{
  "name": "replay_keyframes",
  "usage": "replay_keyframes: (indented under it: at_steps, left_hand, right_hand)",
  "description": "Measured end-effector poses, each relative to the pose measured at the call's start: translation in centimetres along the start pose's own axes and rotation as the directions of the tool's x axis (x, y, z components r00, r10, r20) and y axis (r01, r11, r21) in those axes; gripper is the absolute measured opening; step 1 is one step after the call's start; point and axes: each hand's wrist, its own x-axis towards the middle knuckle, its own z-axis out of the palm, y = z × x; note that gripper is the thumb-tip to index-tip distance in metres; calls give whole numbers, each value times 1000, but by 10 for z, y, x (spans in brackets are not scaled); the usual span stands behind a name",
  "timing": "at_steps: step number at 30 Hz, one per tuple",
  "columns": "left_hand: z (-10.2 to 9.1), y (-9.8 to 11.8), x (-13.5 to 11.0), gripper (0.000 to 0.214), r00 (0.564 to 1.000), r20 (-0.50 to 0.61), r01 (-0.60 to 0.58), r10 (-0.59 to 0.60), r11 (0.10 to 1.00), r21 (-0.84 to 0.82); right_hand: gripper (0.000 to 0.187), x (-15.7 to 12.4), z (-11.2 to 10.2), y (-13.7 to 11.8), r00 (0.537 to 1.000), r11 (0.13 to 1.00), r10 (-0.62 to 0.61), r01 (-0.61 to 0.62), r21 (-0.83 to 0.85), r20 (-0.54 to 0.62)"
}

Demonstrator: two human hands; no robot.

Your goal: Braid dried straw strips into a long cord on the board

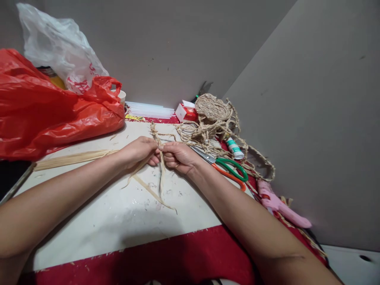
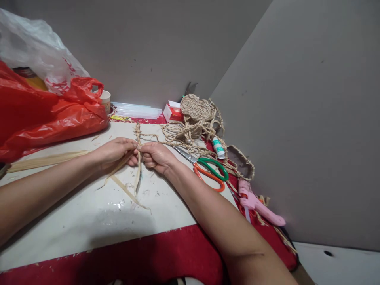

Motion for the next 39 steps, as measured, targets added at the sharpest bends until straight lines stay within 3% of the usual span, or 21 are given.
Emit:
replay_keyframes:
  at_steps: [2, 5, 12, 18, 23, 26, 30, 34, 39]
  left_hand:
    - [3, 0, -1, 18, 998, 57, 40, -39, 999, -13]
    - [2, -1, 0, 19, 999, 29, 16, -19, 997, 77]
    - [-7, -9, 5, 18, 970, 28, -233, 242, 887, 399]
    - [-11, -7, 4, 24, 962, 79, -260, 260, 797, 545]
    - [-11, -11, 8, 18, 980, 47, -192, 192, 867, 459]
    - [-8, -11, 8, 18, 998, 6, -68, 70, 937, 344]
    - [-4, -6, 4, 22, 997, 18, 71, -76, 976, 206]
    - [-1, -3, 2, 22, 998, -2, 65, -65, 991, 116]
    - [0, -7, 4, 18, 998, -52, 36, -29, 990, 135]
  right_hand:
    - [12, 0, -2, -1, 999, 1000, 23, -22, -19, 31]
    - [13, 1, -5, -2, 998, 999, 40, -39, -34, 56]
    - [13, -2, -7, -6, 996, 986, 60, -49, -159, 67]
    - [16, -3, -8, -6, 999, 929, 8, 9, -371, 45]
    - [17, -7, -3, -9, 996, 757, -80, 37, -653, -37]
    - [16, -9, 1, -10, 989, 637, -140, 51, -769, -50]
    - [20, -8, 5, -8, 959, 384, -282, 88, -919, -26]
    - [24, -11, 5, -9, 938, 151, -341, 125, -981, 67]
    - [24, -20, 7, -18, 949, 25, -309, 68, -997, 57]
